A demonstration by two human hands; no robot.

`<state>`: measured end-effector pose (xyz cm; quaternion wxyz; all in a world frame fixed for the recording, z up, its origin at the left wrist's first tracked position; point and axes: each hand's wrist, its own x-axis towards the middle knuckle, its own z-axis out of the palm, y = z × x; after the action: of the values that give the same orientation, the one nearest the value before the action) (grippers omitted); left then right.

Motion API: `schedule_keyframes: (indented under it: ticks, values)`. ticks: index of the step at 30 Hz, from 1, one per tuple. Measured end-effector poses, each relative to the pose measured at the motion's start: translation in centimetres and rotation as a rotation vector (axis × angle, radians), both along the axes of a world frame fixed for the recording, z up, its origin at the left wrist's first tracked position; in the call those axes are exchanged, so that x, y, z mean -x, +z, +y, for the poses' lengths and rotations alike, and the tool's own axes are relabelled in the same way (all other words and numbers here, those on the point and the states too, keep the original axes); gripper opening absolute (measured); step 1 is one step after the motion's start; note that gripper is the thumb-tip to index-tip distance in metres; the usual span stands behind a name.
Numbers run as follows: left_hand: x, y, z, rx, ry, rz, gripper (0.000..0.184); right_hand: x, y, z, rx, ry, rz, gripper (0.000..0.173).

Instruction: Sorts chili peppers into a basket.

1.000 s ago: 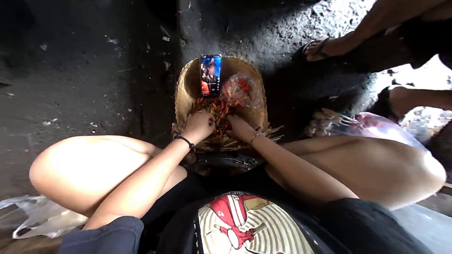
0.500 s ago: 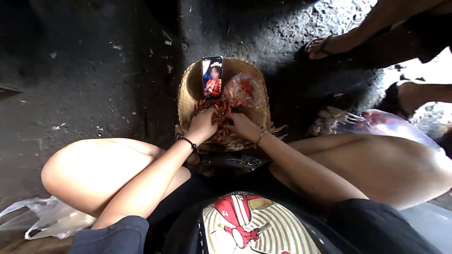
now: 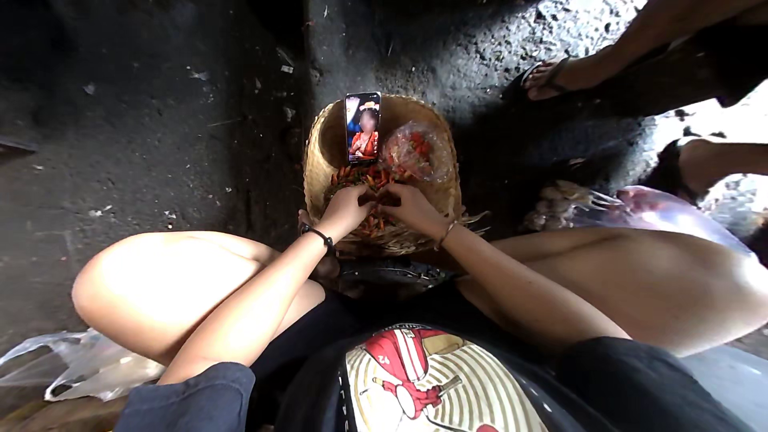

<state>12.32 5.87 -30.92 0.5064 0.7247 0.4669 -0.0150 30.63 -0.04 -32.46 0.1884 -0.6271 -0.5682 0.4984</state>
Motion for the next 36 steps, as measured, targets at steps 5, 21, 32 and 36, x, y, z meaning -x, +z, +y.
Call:
schedule_keyframes:
  ticks: [5, 21, 32, 36]
  values:
    - [0.1, -0.5, 0.3, -0.008, 0.035, 0.055, 0.022, -0.1, -0.1, 0.4, 0.093, -0.034, 0.113, 0.024]
    - [0.2, -0.3, 0.7, 0.114, 0.129, -0.154, 0.024, -0.4, 1.2, 0.7, 0.068, -0.268, 0.332, 0.02]
    - [0.6, 0.5, 1.2, 0.099, 0.188, -0.271, 0.017, -0.8, 1.5, 0.9, 0.352, -0.639, 0.878, 0.018]
    - [0.7, 0.5, 0.3, -0.171, 0.092, -0.041, 0.027, -0.2, 1.1, 0.6, 0.406, -0.711, 0.805, 0.023]
